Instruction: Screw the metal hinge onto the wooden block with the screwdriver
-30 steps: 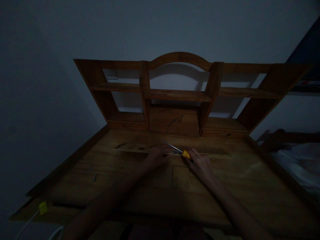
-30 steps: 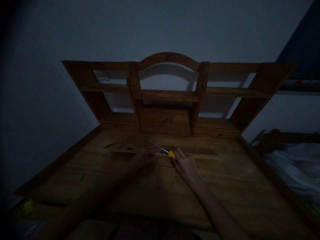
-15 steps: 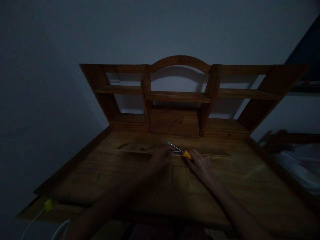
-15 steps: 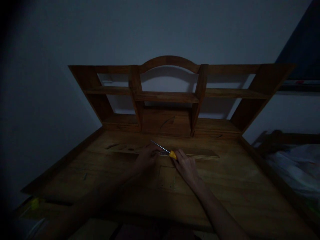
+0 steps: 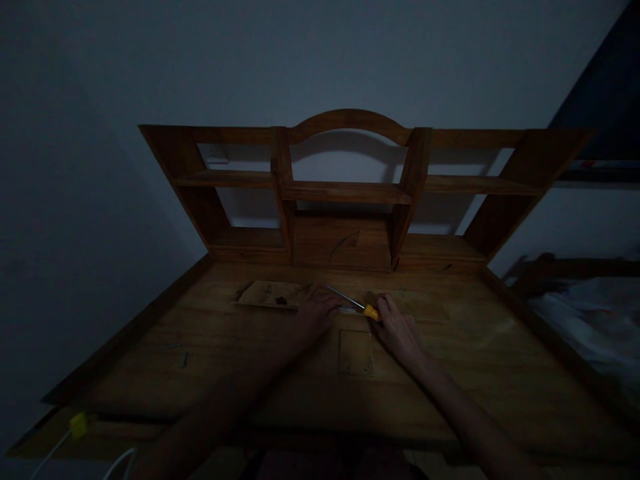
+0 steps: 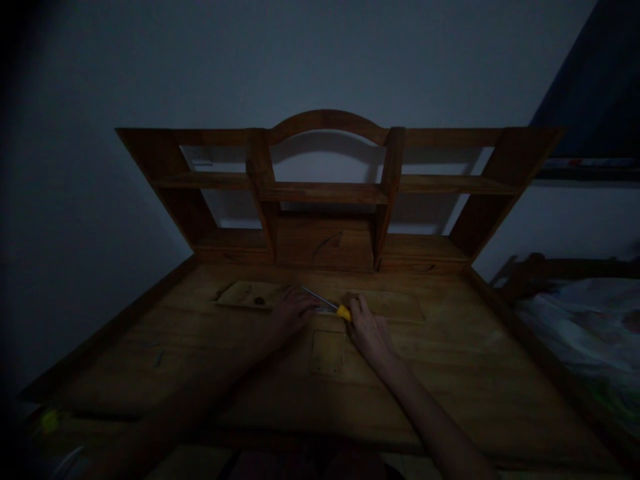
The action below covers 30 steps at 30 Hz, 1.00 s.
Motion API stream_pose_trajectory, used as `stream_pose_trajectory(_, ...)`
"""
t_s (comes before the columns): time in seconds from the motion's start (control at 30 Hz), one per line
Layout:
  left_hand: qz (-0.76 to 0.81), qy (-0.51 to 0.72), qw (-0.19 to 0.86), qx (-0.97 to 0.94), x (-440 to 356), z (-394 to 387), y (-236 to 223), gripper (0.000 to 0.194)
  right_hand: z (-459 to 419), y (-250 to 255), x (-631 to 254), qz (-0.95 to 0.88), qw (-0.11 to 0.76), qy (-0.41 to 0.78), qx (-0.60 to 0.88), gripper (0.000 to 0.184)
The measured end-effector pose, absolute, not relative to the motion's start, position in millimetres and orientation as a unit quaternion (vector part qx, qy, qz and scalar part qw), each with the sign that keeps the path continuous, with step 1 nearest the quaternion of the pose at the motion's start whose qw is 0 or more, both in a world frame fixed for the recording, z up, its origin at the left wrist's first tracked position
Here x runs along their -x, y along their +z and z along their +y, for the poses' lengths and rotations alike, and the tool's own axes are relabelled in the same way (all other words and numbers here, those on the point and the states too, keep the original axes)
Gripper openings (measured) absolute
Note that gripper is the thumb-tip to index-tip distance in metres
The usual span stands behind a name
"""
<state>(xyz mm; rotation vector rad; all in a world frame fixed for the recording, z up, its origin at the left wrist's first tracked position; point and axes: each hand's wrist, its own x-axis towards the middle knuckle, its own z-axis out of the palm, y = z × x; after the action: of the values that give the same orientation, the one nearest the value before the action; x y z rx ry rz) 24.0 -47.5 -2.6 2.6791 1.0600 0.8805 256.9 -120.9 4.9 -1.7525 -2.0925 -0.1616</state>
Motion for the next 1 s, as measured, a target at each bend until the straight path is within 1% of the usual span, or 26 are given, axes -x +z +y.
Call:
stream_pose_trajectory(0.07,0.349,0.283,0.054,-0.892,-21.2,-44.7,-4.0,0.024,-128.8,6.6,-261.5,-0.750,0.203,-0.047,0.628,0.025)
stream_pose_trajectory(0.13,0.346,0.278,0.054,-0.894,-19.0,-41.3,-6.4,0.023,-140.7,7.4,-265.2,-0.761,0.203,-0.016,0.615,0.029)
stream_pose_trajectory(0.2,0.337,0.276,0.062,-0.898,-17.4,-38.5,-9.4,0.023,-155.8,6.6,-266.7,-0.785,0.203,0.054,0.583,0.042)
stream_pose_trajectory(0.27,0.326,0.282,0.070,-0.899,-16.5,-36.8,-12.4,0.024,-171.3,4.9,-265.3,-0.805,0.199,0.108,0.549,0.060)
stream_pose_trajectory(0.33,0.324,0.291,0.076,-0.897,-16.2,-36.3,-14.5,0.023,-184.1,3.0,-261.4,-0.821,0.189,0.115,0.527,0.077)
stream_pose_trajectory(0.37,0.325,0.295,0.078,-0.895,-16.1,-36.3,-15.2,0.024,-188.4,2.4,-258.8,-0.826,0.177,0.109,0.524,0.082)
stream_pose_trajectory(0.4,0.325,0.298,0.081,-0.894,-16.0,-36.3,-15.6,0.024,-191.1,2.2,-256.2,-0.830,0.160,0.095,0.526,0.081)
stream_pose_trajectory(0.43,0.325,0.300,0.085,-0.893,-15.8,-36.1,-16.0,0.025,-192.2,2.3,-253.7,-0.833,0.138,0.074,0.531,0.076)
stream_pose_trajectory(0.53,0.321,0.312,0.104,-0.888,-14.7,-34.8,-17.1,0.025,-188.1,4.7,-248.2,-0.852,0.074,-0.003,0.518,0.057)
stream_pose_trajectory(0.63,0.316,0.326,0.126,-0.882,-13.8,-34.0,-17.4,0.025,-179.9,7.2,-245.7,-0.882,0.063,-0.047,0.465,0.055)
stream_pose_trajectory(0.7,0.321,0.334,0.138,-0.875,-14.0,-34.6,-16.9,0.025,-175.2,7.0,-245.4,-0.887,0.071,-0.031,0.456,0.055)
stream_pose_trajectory(0.77,0.327,0.342,0.147,-0.869,-15.0,-35.4,-16.6,0.026,-171.4,5.3,-246.0,-0.873,0.094,0.010,0.478,0.058)
stream_pose_trajectory(0.87,0.326,0.352,0.165,-0.862,-16.7,-34.7,-18.2,0.025,-166.1,2.9,-247.6,-0.831,0.144,0.090,0.530,0.074)
stream_pose_trajectory(0.93,0.325,0.356,0.180,-0.857,-17.2,-33.0,-20.0,0.025,-162.5,2.7,-248.2,-0.811,0.158,0.138,0.546,0.082)
stream_pose_trajectory(1.0,0.325,0.355,0.188,-0.856,-17.1,-31.2,-21.2,0.025,-159.3,3.5,-247.9,-0.807,0.164,0.165,0.543,0.080)
